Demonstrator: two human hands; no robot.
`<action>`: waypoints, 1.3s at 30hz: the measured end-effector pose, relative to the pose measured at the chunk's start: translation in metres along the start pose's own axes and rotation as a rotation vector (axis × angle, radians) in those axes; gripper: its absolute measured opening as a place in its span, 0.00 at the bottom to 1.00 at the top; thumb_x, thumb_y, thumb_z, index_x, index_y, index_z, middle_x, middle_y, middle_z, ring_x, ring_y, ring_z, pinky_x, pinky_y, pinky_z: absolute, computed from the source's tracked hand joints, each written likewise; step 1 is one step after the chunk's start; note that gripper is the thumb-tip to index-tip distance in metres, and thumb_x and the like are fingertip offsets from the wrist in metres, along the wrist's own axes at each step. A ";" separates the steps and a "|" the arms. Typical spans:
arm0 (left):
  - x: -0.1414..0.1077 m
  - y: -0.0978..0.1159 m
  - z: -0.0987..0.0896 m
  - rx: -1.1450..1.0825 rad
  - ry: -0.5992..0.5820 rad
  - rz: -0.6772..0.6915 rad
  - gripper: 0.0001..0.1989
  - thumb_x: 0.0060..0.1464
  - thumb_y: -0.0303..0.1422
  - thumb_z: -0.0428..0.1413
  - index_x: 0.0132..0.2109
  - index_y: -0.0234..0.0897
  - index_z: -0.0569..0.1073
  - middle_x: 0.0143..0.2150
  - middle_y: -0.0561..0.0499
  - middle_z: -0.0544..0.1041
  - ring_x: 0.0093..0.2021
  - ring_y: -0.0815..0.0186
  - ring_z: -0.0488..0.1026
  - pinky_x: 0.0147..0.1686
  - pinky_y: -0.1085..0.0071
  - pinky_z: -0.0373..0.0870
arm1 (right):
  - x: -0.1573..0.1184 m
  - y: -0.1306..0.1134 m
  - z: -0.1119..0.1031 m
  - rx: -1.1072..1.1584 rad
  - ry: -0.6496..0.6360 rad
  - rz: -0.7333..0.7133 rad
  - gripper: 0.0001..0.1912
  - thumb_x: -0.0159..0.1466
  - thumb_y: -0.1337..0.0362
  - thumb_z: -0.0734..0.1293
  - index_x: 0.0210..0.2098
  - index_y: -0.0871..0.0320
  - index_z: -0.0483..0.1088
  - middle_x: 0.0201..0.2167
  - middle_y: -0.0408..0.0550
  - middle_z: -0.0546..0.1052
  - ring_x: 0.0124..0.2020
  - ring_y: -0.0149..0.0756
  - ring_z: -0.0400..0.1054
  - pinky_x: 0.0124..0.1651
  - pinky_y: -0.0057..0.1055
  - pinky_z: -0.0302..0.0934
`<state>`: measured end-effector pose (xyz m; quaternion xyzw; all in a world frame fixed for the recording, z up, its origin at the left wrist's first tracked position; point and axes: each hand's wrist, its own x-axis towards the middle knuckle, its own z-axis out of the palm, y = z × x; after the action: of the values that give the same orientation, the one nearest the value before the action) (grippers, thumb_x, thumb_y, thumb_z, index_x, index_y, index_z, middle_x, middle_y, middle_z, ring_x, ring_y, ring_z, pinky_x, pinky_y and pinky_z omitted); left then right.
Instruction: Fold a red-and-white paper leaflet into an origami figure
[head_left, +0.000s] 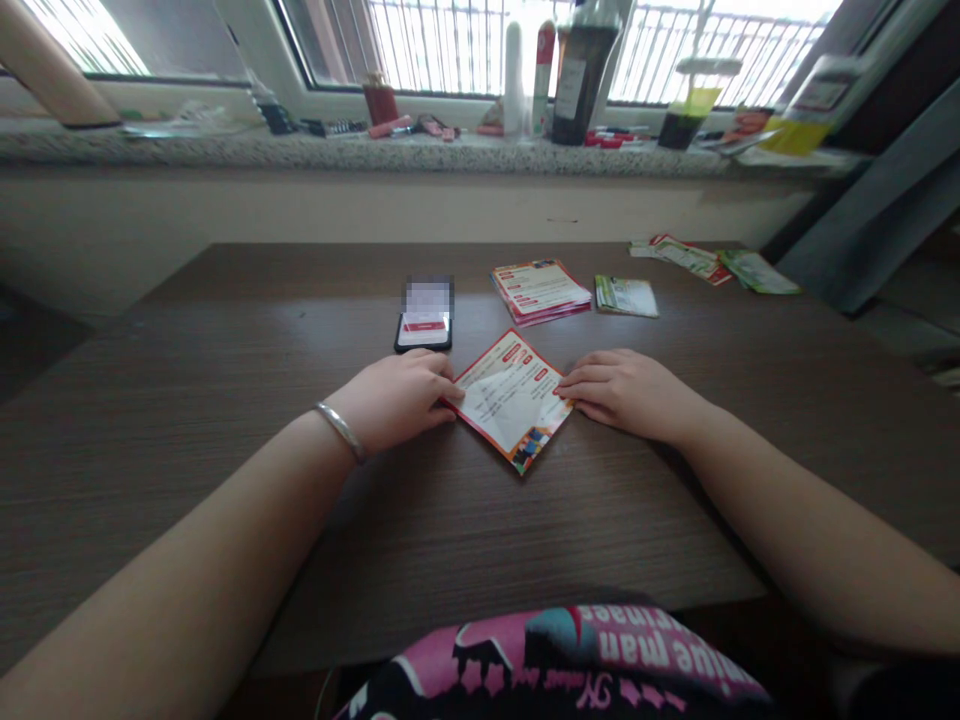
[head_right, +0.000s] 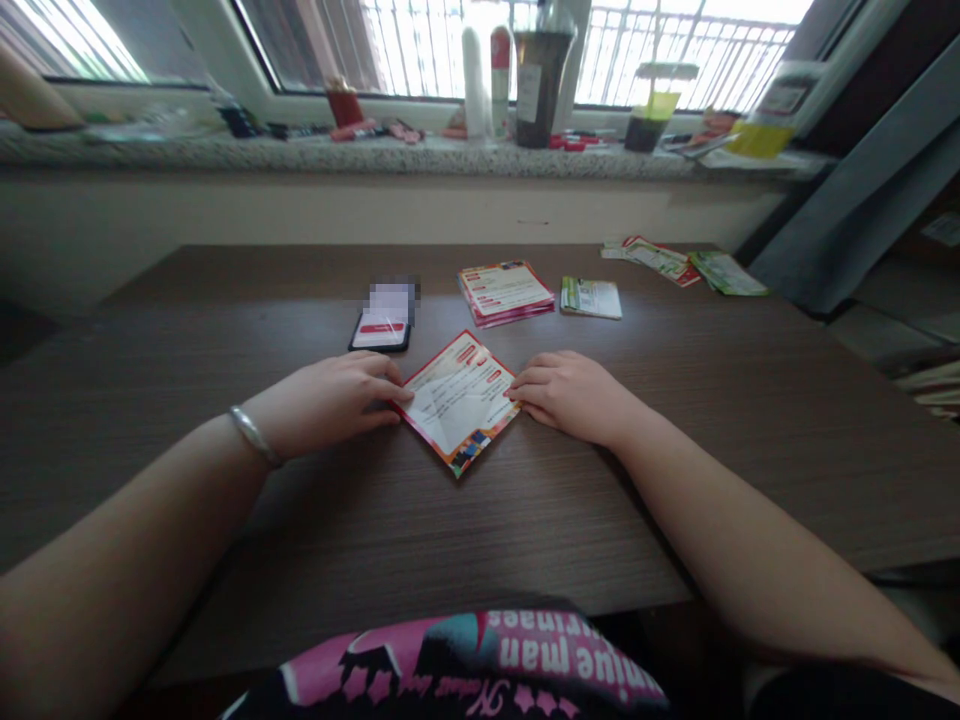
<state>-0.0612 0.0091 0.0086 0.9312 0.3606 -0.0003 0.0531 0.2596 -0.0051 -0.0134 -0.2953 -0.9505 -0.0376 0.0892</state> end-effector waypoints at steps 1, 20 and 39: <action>0.000 -0.002 0.000 -0.016 0.003 -0.005 0.09 0.55 0.35 0.56 0.41 0.50 0.80 0.42 0.50 0.75 0.44 0.62 0.72 0.49 0.66 0.66 | 0.000 -0.001 0.000 -0.017 0.001 0.010 0.14 0.66 0.64 0.61 0.47 0.53 0.76 0.46 0.48 0.79 0.48 0.42 0.70 0.49 0.41 0.64; 0.001 -0.007 0.000 0.053 -0.044 -0.080 0.11 0.55 0.37 0.54 0.41 0.49 0.80 0.40 0.50 0.76 0.41 0.62 0.72 0.43 0.68 0.68 | -0.002 -0.002 0.002 -0.024 0.012 0.122 0.14 0.66 0.63 0.60 0.42 0.51 0.77 0.41 0.45 0.80 0.43 0.39 0.72 0.44 0.35 0.64; 0.014 0.008 0.006 0.011 0.118 -0.271 0.26 0.61 0.51 0.45 0.31 0.39 0.77 0.32 0.48 0.75 0.34 0.61 0.71 0.35 0.67 0.65 | 0.015 -0.008 0.014 0.227 0.089 0.489 0.13 0.66 0.58 0.59 0.30 0.56 0.70 0.29 0.46 0.75 0.31 0.36 0.67 0.34 0.30 0.57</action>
<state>-0.0455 0.0123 0.0032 0.8727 0.4854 0.0454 0.0263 0.2412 -0.0013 -0.0239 -0.5024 -0.8441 0.0791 0.1701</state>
